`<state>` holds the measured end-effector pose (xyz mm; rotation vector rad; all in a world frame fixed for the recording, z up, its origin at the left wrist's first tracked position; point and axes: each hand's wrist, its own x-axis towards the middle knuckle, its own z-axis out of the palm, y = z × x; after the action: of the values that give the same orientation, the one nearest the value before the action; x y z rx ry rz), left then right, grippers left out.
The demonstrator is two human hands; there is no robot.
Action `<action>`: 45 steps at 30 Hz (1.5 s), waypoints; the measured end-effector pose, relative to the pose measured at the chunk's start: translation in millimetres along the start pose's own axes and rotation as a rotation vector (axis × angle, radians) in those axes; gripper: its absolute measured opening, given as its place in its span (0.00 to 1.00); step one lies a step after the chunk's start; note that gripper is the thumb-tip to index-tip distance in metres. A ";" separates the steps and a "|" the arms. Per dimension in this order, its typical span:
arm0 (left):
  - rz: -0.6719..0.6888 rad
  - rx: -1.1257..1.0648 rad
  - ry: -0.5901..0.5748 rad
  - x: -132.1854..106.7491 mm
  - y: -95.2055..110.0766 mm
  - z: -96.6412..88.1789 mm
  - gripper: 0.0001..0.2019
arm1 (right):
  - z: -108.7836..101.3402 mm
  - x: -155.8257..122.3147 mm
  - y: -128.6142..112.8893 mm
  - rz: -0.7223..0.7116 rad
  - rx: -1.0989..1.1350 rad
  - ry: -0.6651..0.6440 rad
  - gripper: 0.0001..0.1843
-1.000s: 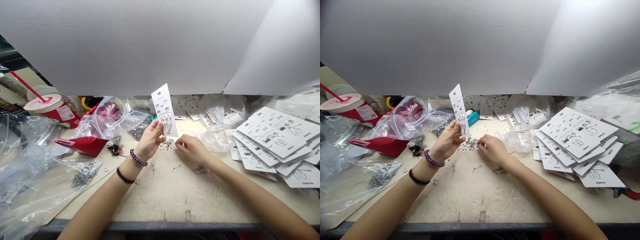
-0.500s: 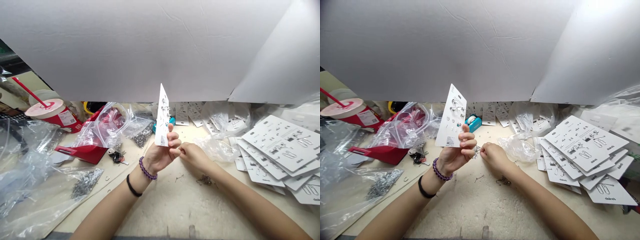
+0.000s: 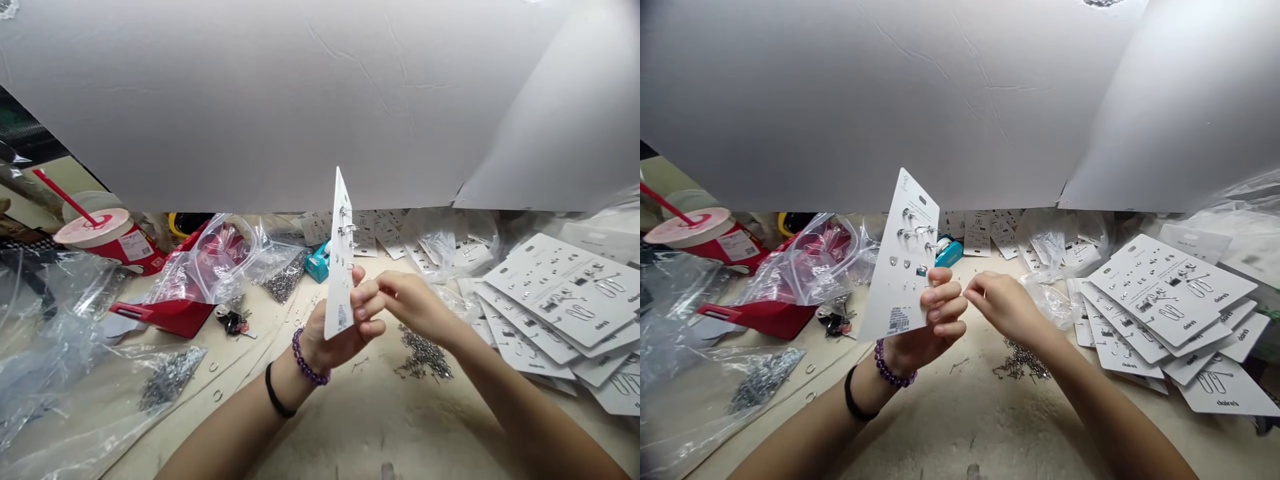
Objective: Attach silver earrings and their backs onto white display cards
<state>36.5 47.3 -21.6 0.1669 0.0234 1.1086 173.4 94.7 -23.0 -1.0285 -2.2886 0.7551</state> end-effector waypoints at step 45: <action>0.139 0.213 0.155 -75.8 -65.5 -36.0 0.12 | 28.7 -66.1 -41.4 -0.168 0.508 -0.020 0.08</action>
<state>57.2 -44.3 -71.5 0.2762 0.2722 1.2549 172.5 12.0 -30.7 -0.5885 -2.0072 1.1933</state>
